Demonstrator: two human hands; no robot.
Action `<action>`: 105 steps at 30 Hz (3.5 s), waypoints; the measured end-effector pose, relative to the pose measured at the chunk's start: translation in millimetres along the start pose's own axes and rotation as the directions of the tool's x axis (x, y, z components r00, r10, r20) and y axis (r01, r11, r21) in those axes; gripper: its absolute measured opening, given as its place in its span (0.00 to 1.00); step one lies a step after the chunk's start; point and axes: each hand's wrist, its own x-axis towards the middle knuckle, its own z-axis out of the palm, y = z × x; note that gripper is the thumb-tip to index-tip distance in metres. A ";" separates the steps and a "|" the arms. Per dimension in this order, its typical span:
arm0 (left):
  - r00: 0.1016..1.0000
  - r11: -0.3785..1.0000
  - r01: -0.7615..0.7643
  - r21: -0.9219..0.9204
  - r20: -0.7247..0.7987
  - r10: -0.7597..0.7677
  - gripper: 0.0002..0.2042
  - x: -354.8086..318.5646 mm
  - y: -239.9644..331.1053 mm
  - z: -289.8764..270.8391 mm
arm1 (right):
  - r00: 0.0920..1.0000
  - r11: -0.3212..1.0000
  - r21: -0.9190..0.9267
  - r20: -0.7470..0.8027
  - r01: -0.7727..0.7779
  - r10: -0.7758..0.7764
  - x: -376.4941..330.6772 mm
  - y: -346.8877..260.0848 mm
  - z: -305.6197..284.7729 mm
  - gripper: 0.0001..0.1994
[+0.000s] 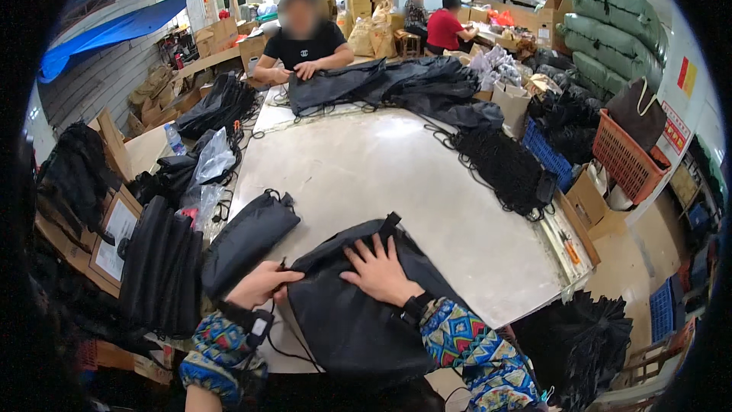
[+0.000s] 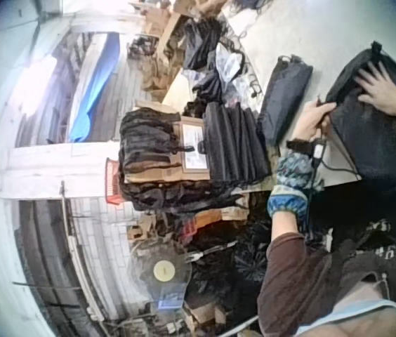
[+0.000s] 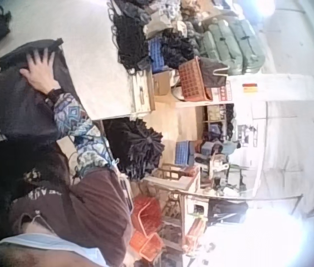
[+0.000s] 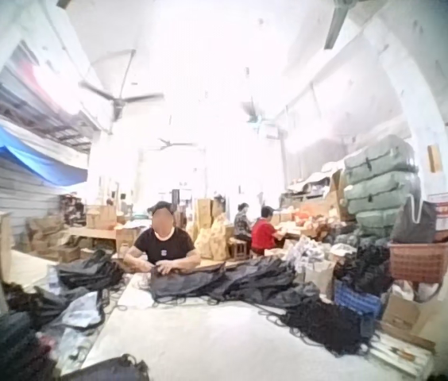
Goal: Manually assemble and fold black drawstring bags at a factory workstation.
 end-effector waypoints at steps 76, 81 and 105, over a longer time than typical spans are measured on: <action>0.516 0.669 -0.403 0.624 -0.449 0.729 0.15 27.9 -24.6 44.6 | 0.879 0.704 0.583 0.040 -0.406 0.475 -18.7 72.3 -48.1 0.15; 0.787 0.963 -0.266 0.034 -0.570 0.238 0.17 64.8 -3.7 13.2 | 0.740 0.320 0.793 0.228 -0.518 0.633 13.8 120.4 -35.1 0.21; 0.461 0.225 -0.811 0.540 0.354 0.814 0.20 5.5 13.3 90.8 | 0.951 0.466 0.864 0.043 -0.189 0.306 -30.3 126.2 -33.5 0.18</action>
